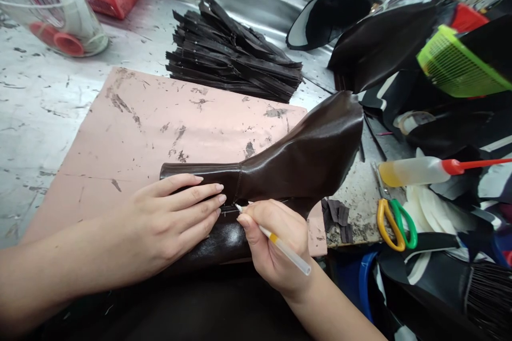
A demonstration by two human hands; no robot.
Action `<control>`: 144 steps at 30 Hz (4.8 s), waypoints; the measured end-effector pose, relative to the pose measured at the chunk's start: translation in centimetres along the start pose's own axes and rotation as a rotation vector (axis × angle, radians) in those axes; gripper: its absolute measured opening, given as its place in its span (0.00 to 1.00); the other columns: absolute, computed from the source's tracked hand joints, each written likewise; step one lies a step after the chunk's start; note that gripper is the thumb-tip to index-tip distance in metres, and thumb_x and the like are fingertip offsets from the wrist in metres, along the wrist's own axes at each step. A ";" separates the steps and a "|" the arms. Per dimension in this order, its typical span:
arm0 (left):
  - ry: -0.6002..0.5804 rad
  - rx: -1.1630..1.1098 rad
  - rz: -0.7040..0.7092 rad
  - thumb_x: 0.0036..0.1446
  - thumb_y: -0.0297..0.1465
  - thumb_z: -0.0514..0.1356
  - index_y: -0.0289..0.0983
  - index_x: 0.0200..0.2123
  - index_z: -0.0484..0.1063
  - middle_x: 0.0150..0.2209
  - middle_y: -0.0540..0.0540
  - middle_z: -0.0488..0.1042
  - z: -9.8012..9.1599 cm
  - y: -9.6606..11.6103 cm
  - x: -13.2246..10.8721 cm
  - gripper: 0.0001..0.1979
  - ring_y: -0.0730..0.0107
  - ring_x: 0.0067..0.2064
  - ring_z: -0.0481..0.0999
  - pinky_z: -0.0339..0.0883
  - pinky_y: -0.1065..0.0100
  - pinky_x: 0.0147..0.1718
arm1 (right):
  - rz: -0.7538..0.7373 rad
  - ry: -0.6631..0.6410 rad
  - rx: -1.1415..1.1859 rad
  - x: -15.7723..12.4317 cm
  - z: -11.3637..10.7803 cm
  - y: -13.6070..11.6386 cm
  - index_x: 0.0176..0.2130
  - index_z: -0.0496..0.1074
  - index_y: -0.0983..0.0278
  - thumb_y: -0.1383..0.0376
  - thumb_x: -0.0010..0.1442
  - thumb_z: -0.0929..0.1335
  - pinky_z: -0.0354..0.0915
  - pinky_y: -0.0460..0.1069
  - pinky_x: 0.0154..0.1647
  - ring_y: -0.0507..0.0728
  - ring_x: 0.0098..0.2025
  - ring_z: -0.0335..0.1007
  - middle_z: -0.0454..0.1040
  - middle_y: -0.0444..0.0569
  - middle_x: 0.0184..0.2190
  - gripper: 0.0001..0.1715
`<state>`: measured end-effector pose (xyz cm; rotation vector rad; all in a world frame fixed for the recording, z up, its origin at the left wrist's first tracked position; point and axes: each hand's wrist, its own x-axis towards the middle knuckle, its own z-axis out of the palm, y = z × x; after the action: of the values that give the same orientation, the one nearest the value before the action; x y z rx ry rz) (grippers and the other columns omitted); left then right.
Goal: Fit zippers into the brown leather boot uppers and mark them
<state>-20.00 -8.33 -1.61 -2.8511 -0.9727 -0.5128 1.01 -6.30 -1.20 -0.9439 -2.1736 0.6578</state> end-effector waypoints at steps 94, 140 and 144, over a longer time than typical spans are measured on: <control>0.048 -0.062 -0.036 0.61 0.23 0.46 0.34 0.43 0.73 0.47 0.45 0.74 -0.2 -0.2 0.4 0.16 0.64 0.51 0.70 0.55 0.59 0.54 | 0.163 0.059 -0.002 -1.0 -1.9 1.4 0.32 0.71 0.62 0.72 0.58 0.64 0.68 0.46 0.33 0.51 0.31 0.72 0.74 0.43 0.28 0.07; 0.089 -0.174 -0.109 0.58 0.26 0.50 0.36 0.49 0.69 0.54 0.47 0.68 1.0 -0.3 -0.8 0.16 0.64 0.59 0.60 0.43 0.61 0.62 | 0.134 0.208 0.039 -2.3 -3.2 4.2 0.32 0.71 0.63 0.75 0.56 0.64 0.68 0.50 0.32 0.53 0.30 0.70 0.71 0.45 0.27 0.10; 0.102 -0.230 -0.104 0.56 0.23 0.52 0.37 0.48 0.70 0.53 0.47 0.69 0.6 -0.1 -0.4 0.17 0.64 0.57 0.64 0.47 0.62 0.61 | 0.191 0.274 0.147 -2.2 -3.1 3.5 0.30 0.70 0.62 0.74 0.57 0.63 0.68 0.52 0.33 0.54 0.28 0.69 0.70 0.44 0.24 0.10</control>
<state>-20.23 -8.35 -2.37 -2.9459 -1.1150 -0.8228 5.93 -5.36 -2.32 -1.1018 -1.7859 0.7211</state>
